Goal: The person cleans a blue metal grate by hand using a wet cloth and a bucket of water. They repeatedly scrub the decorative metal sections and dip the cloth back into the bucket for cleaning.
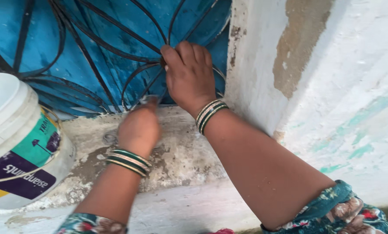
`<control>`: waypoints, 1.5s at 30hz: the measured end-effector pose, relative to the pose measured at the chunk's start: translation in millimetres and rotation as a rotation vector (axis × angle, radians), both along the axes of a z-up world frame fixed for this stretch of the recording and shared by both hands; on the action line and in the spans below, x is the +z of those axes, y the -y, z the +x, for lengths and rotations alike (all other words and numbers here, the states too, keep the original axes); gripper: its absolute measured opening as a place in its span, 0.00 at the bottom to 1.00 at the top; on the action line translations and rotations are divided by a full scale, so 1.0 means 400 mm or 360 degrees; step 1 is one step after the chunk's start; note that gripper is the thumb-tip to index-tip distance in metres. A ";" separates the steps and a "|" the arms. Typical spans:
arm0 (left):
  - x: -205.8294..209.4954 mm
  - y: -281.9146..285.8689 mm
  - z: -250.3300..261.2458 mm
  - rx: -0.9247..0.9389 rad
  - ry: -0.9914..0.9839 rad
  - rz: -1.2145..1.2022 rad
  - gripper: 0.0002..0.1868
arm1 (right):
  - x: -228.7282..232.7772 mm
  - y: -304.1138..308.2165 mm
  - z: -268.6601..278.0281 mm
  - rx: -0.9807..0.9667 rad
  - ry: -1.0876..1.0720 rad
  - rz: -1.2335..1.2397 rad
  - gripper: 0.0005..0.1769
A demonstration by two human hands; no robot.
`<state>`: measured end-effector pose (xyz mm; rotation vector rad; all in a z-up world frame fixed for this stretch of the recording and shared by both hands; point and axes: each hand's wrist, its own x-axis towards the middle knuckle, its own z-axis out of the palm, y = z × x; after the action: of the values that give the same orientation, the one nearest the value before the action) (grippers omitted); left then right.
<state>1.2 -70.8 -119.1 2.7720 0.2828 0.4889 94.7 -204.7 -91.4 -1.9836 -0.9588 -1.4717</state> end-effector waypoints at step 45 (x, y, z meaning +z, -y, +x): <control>0.212 -0.166 -0.064 -0.0781 0.0108 -0.1772 0.29 | 0.012 -0.044 -0.036 0.0742 -0.0435 0.0075 0.07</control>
<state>-24.4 -4.4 -34.2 1.6406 -0.1301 0.1872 80.1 -187.2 -86.5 -1.7166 -1.1513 -0.9336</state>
